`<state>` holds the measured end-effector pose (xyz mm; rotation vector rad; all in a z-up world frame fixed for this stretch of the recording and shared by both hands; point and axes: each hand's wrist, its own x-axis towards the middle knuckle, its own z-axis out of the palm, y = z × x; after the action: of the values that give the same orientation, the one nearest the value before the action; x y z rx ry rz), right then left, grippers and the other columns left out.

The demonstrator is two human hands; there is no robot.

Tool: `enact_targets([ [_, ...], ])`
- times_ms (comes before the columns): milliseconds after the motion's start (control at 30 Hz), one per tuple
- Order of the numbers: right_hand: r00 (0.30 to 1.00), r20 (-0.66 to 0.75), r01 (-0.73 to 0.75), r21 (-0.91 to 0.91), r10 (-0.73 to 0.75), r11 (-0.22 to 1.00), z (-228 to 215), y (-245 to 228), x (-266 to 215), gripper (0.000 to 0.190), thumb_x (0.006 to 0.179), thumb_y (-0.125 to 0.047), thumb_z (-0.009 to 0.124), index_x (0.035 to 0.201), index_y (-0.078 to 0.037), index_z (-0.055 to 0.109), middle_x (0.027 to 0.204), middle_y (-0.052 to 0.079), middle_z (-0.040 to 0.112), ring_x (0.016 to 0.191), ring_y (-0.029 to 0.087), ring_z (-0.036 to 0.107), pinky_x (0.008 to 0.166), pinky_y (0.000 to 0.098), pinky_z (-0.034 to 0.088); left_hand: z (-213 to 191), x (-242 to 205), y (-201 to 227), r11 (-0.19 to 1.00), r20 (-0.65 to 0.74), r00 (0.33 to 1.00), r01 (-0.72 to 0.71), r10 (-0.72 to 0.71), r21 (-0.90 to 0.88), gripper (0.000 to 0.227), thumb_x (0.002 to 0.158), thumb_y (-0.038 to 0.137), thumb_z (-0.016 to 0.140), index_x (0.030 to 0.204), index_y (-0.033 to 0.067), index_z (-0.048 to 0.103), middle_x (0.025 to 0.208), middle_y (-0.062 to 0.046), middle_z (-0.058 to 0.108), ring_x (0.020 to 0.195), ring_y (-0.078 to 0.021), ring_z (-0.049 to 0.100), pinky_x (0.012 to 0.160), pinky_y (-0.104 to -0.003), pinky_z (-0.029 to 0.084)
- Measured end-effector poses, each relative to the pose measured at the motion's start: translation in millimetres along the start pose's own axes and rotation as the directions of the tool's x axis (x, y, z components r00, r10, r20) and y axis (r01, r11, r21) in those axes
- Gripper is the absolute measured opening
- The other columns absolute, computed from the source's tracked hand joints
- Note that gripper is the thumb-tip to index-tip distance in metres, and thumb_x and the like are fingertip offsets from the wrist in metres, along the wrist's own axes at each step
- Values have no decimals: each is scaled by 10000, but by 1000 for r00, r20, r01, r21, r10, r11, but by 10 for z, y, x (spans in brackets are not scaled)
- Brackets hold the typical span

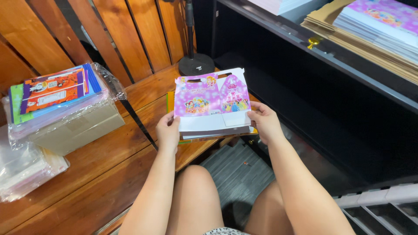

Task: The person repeatedly picks up a stack of pink printed papers from a wooden bench and places them onto a shelf. The action is performed multiple times in a repetitive loop.

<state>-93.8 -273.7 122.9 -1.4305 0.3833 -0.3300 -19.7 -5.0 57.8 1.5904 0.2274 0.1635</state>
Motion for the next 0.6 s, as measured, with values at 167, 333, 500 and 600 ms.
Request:
enact_targets([
  [167,999,6,32,83,-33,996,-129,-424,-130,443,894,63,682,1330,-12,671,897,103,686,705,91,639,630,194,614,85,-157,436,982,98,992,-62,80,-177,475,985,69,670,1439,-32,573,1232,-169,695,1089,-171,618,878,-286,555],
  [333,990,-14,138,155,-138,978,-382,-1057,-363,454,872,92,697,1320,28,667,885,150,708,703,125,657,622,204,604,151,-488,1112,951,263,953,-66,149,-301,689,958,56,682,1577,-4,386,1402,-102,632,1123,-110,615,814,-222,587],
  [500,959,-95,283,231,-268,931,-727,-1674,-569,430,868,101,683,1296,70,654,921,140,702,744,117,692,657,198,623,387,-704,1690,860,323,885,-148,335,-487,844,872,-17,759,1596,-9,326,1403,-110,591,1123,-108,618,837,-267,627],
  [600,931,-155,361,254,-330,897,-1044,-1969,-646,415,861,107,696,1274,68,666,919,138,714,742,140,731,667,201,651,712,-812,1992,796,362,822,-170,440,-581,892,823,-60,800,1589,14,350,1389,-174,603,1164,-172,652,927,-325,624],
])
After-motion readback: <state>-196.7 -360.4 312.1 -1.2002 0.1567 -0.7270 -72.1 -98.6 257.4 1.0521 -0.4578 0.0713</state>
